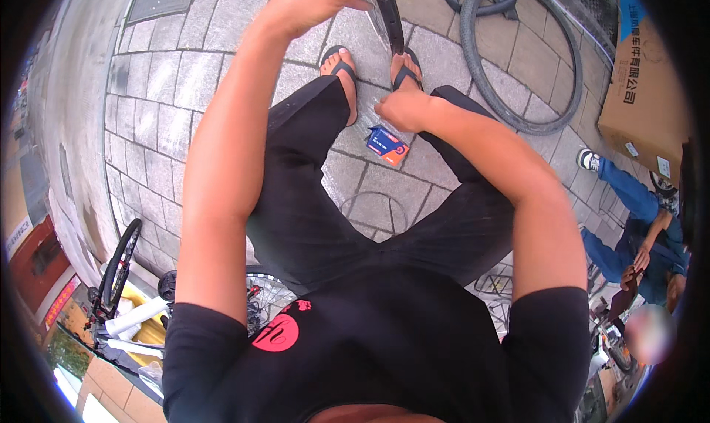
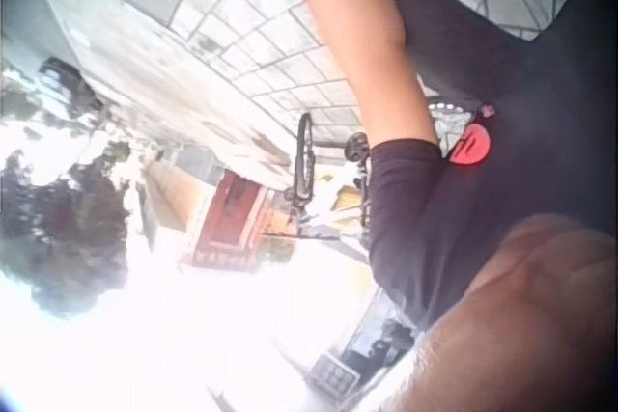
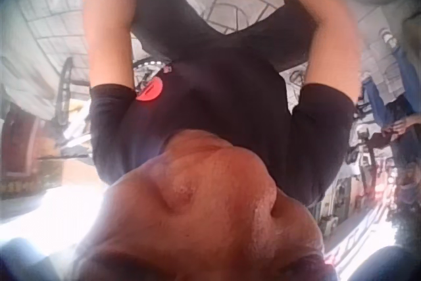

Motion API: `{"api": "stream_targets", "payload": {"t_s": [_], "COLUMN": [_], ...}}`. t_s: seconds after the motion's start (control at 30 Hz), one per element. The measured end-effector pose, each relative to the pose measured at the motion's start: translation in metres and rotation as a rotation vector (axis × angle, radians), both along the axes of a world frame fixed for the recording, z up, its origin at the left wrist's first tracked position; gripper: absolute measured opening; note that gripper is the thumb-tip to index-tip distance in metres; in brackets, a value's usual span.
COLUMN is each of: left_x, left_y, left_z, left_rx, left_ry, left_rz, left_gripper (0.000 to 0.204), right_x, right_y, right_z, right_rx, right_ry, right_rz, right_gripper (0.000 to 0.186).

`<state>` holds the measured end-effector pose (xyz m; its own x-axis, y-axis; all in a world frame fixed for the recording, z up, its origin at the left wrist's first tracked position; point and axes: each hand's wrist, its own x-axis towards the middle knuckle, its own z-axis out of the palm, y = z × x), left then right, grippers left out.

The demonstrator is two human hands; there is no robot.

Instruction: The person removes a bicycle tire from the rim, inspects the inner tube, and uses a tool to manipulate the tire and tube. They then reseat the tire onto the rim and continue adjusting it by hand.

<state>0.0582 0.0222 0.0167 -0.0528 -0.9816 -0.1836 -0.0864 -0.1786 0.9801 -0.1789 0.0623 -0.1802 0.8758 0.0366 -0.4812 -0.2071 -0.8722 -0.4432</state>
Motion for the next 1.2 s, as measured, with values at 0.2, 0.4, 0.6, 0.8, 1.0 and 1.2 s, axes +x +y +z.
{"api": "stream_targets", "payload": {"t_s": [0.2,0.4,0.6,0.8,1.0,1.2], "left_x": [0.002,0.024,0.030,0.022,0.027,0.027], "left_y": [0.003,0.014,0.026,0.022,0.029,0.033], "left_z": [-0.002,-0.015,-0.011,-0.008,-0.007,-0.007], "left_rx": [-0.005,-0.096,-0.066,-0.042,-0.026,-0.028], "left_ry": [0.008,-0.133,-0.084,-0.039,-0.002,0.032], "left_rz": [0.013,0.020,0.044,0.037,0.072,0.087], "left_gripper": [0.046,0.042,0.038,0.036,0.037,0.036], "right_x": [-0.025,-0.061,-0.050,-0.026,-0.022,-0.034], "right_y": [-0.008,-0.021,0.002,0.015,0.012,0.018], "right_z": [0.085,0.095,0.130,0.141,0.170,0.183], "right_rx": [0.075,0.136,0.029,0.086,0.082,-0.040], "right_ry": [-0.175,-0.074,-0.219,-0.473,-0.403,-0.403], "right_rz": [-0.193,-0.436,-0.289,-0.258,-0.227,-0.130], "right_gripper": [0.026,0.025,0.014,0.015,0.015,0.021]}}
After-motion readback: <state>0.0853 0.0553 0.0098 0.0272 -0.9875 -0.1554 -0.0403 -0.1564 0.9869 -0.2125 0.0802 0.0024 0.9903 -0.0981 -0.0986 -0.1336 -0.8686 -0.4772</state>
